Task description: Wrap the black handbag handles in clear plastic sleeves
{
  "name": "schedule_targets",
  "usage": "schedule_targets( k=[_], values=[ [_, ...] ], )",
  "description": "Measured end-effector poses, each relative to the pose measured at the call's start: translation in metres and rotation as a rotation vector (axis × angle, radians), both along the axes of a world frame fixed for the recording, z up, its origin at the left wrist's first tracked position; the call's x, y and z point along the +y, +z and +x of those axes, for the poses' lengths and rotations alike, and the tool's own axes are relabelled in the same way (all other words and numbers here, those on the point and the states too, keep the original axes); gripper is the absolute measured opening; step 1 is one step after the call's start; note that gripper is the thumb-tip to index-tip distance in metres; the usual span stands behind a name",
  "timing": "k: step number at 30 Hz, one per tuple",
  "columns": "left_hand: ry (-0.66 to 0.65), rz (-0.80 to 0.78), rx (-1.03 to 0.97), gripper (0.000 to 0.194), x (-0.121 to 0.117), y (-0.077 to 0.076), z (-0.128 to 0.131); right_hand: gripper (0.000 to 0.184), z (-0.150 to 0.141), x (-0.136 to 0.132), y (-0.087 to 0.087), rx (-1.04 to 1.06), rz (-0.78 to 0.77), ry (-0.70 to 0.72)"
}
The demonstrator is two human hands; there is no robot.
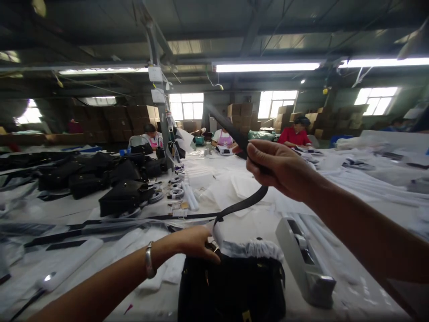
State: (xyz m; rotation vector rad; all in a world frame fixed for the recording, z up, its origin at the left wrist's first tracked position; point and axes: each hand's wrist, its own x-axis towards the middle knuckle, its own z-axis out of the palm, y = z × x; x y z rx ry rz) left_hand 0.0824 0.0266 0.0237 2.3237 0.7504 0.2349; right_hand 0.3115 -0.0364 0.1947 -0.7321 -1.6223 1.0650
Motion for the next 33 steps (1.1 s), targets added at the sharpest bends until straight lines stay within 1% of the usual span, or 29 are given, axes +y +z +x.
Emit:
schedule_targets(
  k=[2, 4, 6, 9, 12, 14, 17, 19, 20, 22, 24, 25, 27, 30, 31, 33],
  values=[
    [-0.031, -0.064, -0.05, 0.033, -0.003, 0.003, 0.0, 0.029, 0.003, -0.002, -0.008, -0.058, 0.001, 0.005],
    [-0.005, -0.097, -0.145, 0.029, -0.006, 0.009, -0.002, 0.032, 0.009, -0.004, -0.019, -0.096, -0.017, -0.024],
    [0.053, -0.173, -0.272, 0.034, -0.01, 0.013, -0.006, 0.036, 0.013, -0.006, -0.032, -0.119, -0.062, -0.082],
    [0.219, -0.256, -0.436, 0.048, -0.018, 0.014, -0.016, 0.04, 0.017, -0.009, -0.056, -0.169, -0.159, -0.137],
    [0.385, -0.282, -0.581, 0.051, -0.029, 0.01, -0.026, 0.041, 0.017, -0.012, -0.076, -0.183, -0.28, -0.155],
    [0.494, -0.281, -0.667, 0.052, -0.035, 0.006, -0.032, 0.043, 0.019, -0.011, -0.086, -0.134, -0.355, -0.199],
    [0.654, -0.259, -0.782, 0.058, -0.041, 0.001, -0.039, 0.044, 0.021, -0.008, -0.098, -0.053, -0.426, -0.265],
    [0.719, -0.231, -0.846, 0.056, -0.043, 0.0, -0.041, 0.044, 0.019, -0.004, -0.109, -0.066, -0.455, -0.237],
    [0.731, -0.215, -0.879, 0.051, -0.044, -0.001, -0.041, 0.045, 0.016, -0.003, -0.116, -0.09, -0.468, -0.199],
    [0.712, -0.19, -0.942, 0.038, -0.045, 0.0, -0.04, 0.046, 0.002, -0.003, -0.129, -0.104, -0.5, -0.119],
    [0.661, -0.181, -0.999, 0.03, -0.048, 0.0, -0.035, 0.044, -0.017, -0.006, -0.138, -0.061, -0.559, -0.042],
    [0.636, -0.183, -1.018, 0.028, -0.05, 0.0, -0.032, 0.043, -0.028, -0.009, -0.141, -0.024, -0.593, -0.006],
    [0.592, -0.204, -1.033, 0.03, -0.055, -0.001, -0.026, 0.041, -0.048, -0.013, -0.142, 0.057, -0.628, 0.079],
    [0.539, -0.254, -0.997, 0.034, -0.06, -0.003, -0.021, 0.035, -0.067, -0.013, -0.135, 0.166, -0.574, 0.177],
    [0.532, -0.245, -0.972, 0.033, -0.06, -0.003, -0.021, 0.033, -0.07, -0.011, -0.132, 0.202, -0.552, 0.187],
    [0.545, -0.155, -0.907, 0.031, -0.061, -0.004, -0.023, 0.031, -0.073, -0.008, -0.128, 0.265, -0.537, 0.183]
  ],
)
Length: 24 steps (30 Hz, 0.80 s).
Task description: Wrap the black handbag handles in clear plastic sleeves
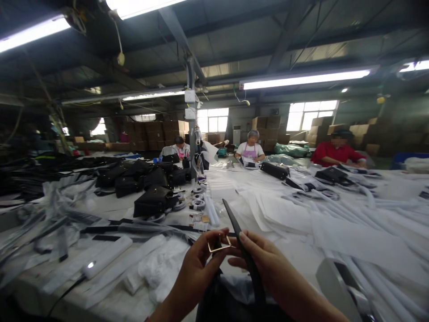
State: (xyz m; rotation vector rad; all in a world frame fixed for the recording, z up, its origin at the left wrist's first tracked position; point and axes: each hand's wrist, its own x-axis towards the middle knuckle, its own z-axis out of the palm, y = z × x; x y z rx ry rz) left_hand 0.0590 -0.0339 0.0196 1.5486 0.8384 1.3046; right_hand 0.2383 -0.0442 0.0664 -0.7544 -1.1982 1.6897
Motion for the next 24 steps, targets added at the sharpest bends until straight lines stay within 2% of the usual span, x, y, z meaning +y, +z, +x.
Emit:
schedule_targets(
  k=[4, 7, 9, 11, 15, 19, 24],
  values=[
    [0.134, 0.117, 0.221, 0.039, 0.001, 0.005, -0.011, 0.032, -0.002, 0.004, 0.002, 0.022, 0.029, -0.013],
    [0.144, 0.084, 0.245, 0.04, 0.0, 0.013, -0.017, 0.032, 0.001, 0.004, 0.0, -0.008, 0.109, -0.014],
    [0.107, 0.013, 0.162, 0.039, 0.001, 0.017, -0.02, 0.033, 0.007, 0.005, -0.005, -0.04, 0.113, -0.029],
    [0.073, -0.081, 0.021, 0.039, 0.002, 0.017, -0.021, 0.038, 0.018, 0.007, -0.015, -0.101, 0.047, -0.021],
    [0.082, -0.228, -0.263, 0.038, 0.007, 0.01, -0.023, 0.051, 0.036, 0.012, -0.044, -0.276, -0.076, 0.068],
    [0.008, -0.243, -0.392, 0.037, 0.009, 0.005, -0.021, 0.055, 0.037, 0.013, -0.063, -0.359, -0.053, 0.063],
    [-0.029, -0.256, -0.462, 0.038, 0.006, 0.004, -0.022, 0.056, 0.028, 0.01, -0.067, -0.407, -0.027, 0.044]
  ],
)
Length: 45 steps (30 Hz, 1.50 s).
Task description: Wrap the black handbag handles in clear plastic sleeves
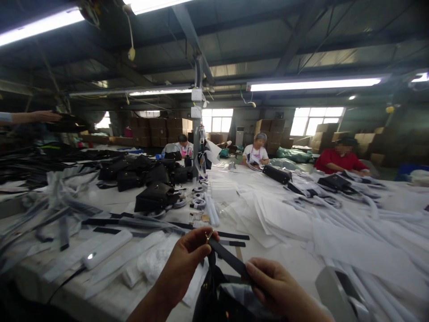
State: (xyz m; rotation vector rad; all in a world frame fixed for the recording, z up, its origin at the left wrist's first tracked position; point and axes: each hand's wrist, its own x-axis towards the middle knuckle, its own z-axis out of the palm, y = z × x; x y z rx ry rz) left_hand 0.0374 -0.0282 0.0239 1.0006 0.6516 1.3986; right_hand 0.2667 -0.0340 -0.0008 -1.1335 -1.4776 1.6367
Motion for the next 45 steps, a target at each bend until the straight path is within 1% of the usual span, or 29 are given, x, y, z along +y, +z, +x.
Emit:
schedule_targets(
  k=[3, 5, 7, 9, 11, 13, 14, 15, 17, 19, 20, 22, 24, 25, 27, 29, 30, 31, 32, 33, 34, 35, 37, 39, 40, 42, 45],
  values=[
    [-0.01, -0.018, -0.009, 0.038, -0.003, -0.002, 0.003, 0.054, -0.011, 0.0, 0.002, 0.019, 0.053, 0.01],
    [-0.062, -0.029, 0.004, 0.036, -0.005, -0.003, 0.009, 0.049, -0.022, 0.002, 0.009, 0.072, 0.146, -0.001],
    [-0.151, -0.001, 0.041, 0.036, -0.008, 0.001, 0.017, 0.045, -0.033, 0.004, 0.02, 0.093, 0.265, -0.031],
    [-0.197, 0.069, 0.097, 0.034, -0.009, 0.007, 0.025, 0.042, -0.042, 0.007, 0.036, 0.002, 0.423, -0.085],
    [-0.169, 0.136, 0.163, 0.03, -0.01, 0.016, 0.029, 0.045, -0.044, 0.011, 0.054, -0.226, 0.645, -0.144],
    [-0.1, 0.163, 0.23, 0.025, -0.01, 0.022, 0.03, 0.048, -0.041, 0.013, 0.071, -0.483, 0.871, -0.172],
    [-0.056, 0.17, 0.261, 0.025, -0.009, 0.024, 0.029, 0.049, -0.039, 0.013, 0.078, -0.572, 0.951, -0.156],
    [-0.003, 0.183, 0.295, 0.025, -0.008, 0.025, 0.028, 0.049, -0.037, 0.013, 0.085, -0.616, 0.999, -0.111],
    [0.105, 0.211, 0.386, 0.025, -0.006, 0.023, 0.027, 0.046, -0.036, 0.011, 0.093, -0.607, 1.026, 0.036],
    [0.167, 0.222, 0.484, 0.021, -0.003, 0.018, 0.028, 0.047, -0.039, 0.01, 0.095, -0.56, 1.051, 0.153],
    [0.174, 0.218, 0.519, 0.018, -0.002, 0.015, 0.03, 0.044, -0.041, 0.009, 0.095, -0.54, 1.079, 0.169],
    [0.149, 0.216, 0.534, 0.015, 0.001, 0.01, 0.034, 0.033, -0.046, 0.009, 0.096, -0.492, 1.14, 0.111],
    [0.093, 0.223, 0.532, 0.018, 0.003, 0.007, 0.038, 0.023, -0.047, 0.011, 0.104, -0.372, 1.121, -0.01],
    [0.056, 0.223, 0.542, 0.021, 0.003, 0.007, 0.04, 0.022, -0.044, 0.013, 0.11, -0.262, 1.071, -0.086],
    [-0.003, 0.215, 0.586, 0.027, 0.001, 0.007, 0.041, 0.028, -0.032, 0.019, 0.128, 0.056, 0.942, -0.235],
    [-0.008, 0.208, 0.633, 0.029, -0.001, 0.009, 0.04, 0.032, -0.015, 0.026, 0.144, 0.407, 0.83, -0.386],
    [0.008, 0.208, 0.649, 0.03, -0.001, 0.011, 0.039, 0.032, -0.006, 0.03, 0.148, 0.551, 0.783, -0.46],
    [0.031, 0.21, 0.661, 0.03, -0.001, 0.012, 0.038, 0.03, 0.002, 0.034, 0.148, 0.657, 0.732, -0.527],
    [0.052, 0.213, 0.673, 0.03, -0.001, 0.013, 0.038, 0.027, 0.009, 0.036, 0.145, 0.718, 0.672, -0.573],
    [0.063, 0.219, 0.687, 0.029, -0.001, 0.014, 0.038, 0.024, 0.014, 0.037, 0.137, 0.74, 0.602, -0.586],
    [0.07, 0.227, 0.699, 0.029, 0.0, 0.014, 0.039, 0.022, 0.016, 0.036, 0.127, 0.722, 0.524, -0.562],
    [0.069, 0.237, 0.711, 0.028, 0.001, 0.015, 0.04, 0.021, 0.017, 0.034, 0.114, 0.666, 0.444, -0.499],
    [0.054, 0.262, 0.722, 0.027, 0.003, 0.015, 0.043, 0.028, 0.014, 0.026, 0.089, 0.502, 0.334, -0.344],
    [0.04, 0.285, 0.714, 0.027, 0.005, 0.015, 0.047, 0.034, 0.01, 0.017, 0.069, 0.313, 0.281, -0.263],
    [0.038, 0.291, 0.705, 0.027, 0.005, 0.014, 0.048, 0.036, 0.008, 0.013, 0.063, 0.231, 0.277, -0.253],
    [0.029, 0.28, 0.678, 0.032, 0.005, 0.012, 0.048, 0.039, 0.006, 0.008, 0.057, 0.118, 0.292, -0.258],
    [0.011, 0.237, 0.665, 0.042, 0.004, 0.009, 0.046, 0.041, 0.008, 0.009, 0.056, 0.094, 0.287, -0.3]
  ],
)
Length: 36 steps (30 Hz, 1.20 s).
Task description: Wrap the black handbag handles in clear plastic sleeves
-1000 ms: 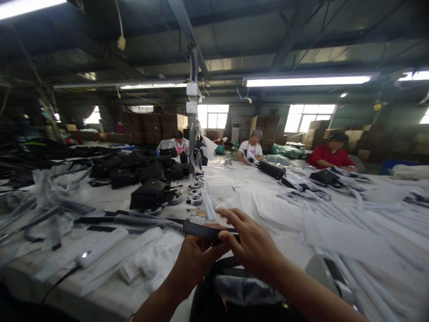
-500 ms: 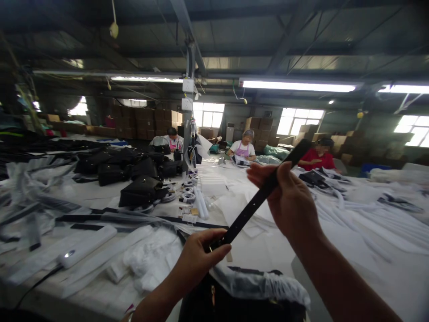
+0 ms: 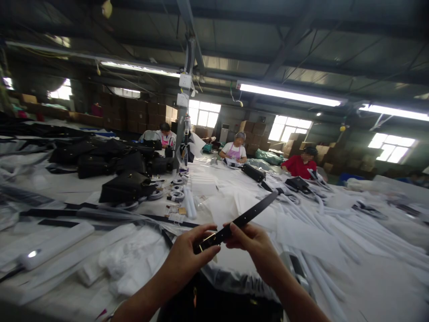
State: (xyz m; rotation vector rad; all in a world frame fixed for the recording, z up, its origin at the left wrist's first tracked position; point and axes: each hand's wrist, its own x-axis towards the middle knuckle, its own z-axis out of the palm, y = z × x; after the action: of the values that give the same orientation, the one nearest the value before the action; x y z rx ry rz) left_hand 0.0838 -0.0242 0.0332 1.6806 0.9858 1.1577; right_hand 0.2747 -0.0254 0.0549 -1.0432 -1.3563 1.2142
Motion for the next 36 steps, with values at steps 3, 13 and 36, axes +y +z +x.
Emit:
schedule_targets(
  k=[3, 13, 36],
  values=[
    [0.007, 0.0, 0.06, 0.036, -0.002, 0.001, -0.003, 0.041, 0.004, 0.004, -0.002, 0.113, -0.015, -0.089],
    [-0.001, 0.031, 0.067, 0.026, -0.002, 0.003, -0.002, 0.03, 0.002, -0.005, -0.007, 0.337, -0.164, 0.023],
    [-0.122, -0.247, -0.252, 0.047, 0.0, -0.002, -0.006, 0.043, -0.002, -0.001, 0.001, -0.243, 0.101, 0.052]
  ],
)
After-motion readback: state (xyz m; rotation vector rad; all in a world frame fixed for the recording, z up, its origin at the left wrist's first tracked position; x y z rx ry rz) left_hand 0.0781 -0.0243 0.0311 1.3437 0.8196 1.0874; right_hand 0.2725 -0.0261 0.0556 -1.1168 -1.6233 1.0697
